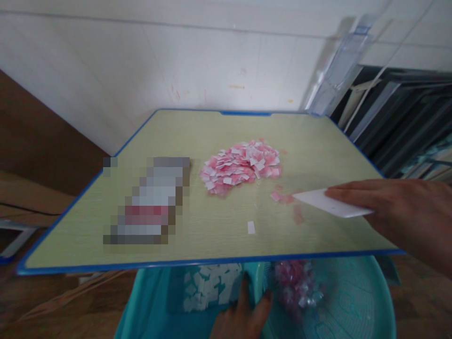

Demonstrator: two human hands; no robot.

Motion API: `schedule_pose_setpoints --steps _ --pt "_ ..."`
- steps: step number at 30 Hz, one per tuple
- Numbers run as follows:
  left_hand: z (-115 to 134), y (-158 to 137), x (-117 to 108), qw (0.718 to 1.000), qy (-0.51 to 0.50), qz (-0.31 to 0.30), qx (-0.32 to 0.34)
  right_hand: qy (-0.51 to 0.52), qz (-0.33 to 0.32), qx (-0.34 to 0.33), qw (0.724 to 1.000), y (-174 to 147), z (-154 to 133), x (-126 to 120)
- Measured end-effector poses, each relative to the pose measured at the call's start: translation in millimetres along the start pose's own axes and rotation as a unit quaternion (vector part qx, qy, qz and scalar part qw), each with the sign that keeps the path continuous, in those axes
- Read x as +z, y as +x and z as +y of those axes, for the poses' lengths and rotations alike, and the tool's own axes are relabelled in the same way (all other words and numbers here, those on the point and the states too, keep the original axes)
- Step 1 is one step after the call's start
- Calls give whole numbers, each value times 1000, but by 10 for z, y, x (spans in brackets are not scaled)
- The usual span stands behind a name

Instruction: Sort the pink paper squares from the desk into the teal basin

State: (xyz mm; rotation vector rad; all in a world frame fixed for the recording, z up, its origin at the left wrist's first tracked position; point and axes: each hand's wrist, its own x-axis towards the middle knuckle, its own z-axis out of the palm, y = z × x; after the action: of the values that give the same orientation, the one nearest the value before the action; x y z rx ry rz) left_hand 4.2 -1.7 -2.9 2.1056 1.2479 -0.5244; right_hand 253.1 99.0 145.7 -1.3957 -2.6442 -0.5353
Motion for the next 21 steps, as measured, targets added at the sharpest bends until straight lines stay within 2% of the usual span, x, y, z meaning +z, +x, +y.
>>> schedule_pose_setpoints --steps 4,8,13,17,19,21 --pt "-7 7 8 1000 -19 5 2 47 -46 -27 997 86 -50 18" --pt "9 14 -19 999 -39 1 0 113 -71 -54 990 4 33 97" --pt "29 12 -52 999 -37 -15 -12 78 -67 -33 994 -1 84 115" --pt "10 8 -28 999 -36 -7 -13 120 -61 -71 988 70 62 110" --pt "-3 1 -11 999 -35 -6 -14 91 -42 -55 994 104 41 117" --pt "-12 -9 3 999 -37 0 -14 63 -50 -30 996 130 18 129"
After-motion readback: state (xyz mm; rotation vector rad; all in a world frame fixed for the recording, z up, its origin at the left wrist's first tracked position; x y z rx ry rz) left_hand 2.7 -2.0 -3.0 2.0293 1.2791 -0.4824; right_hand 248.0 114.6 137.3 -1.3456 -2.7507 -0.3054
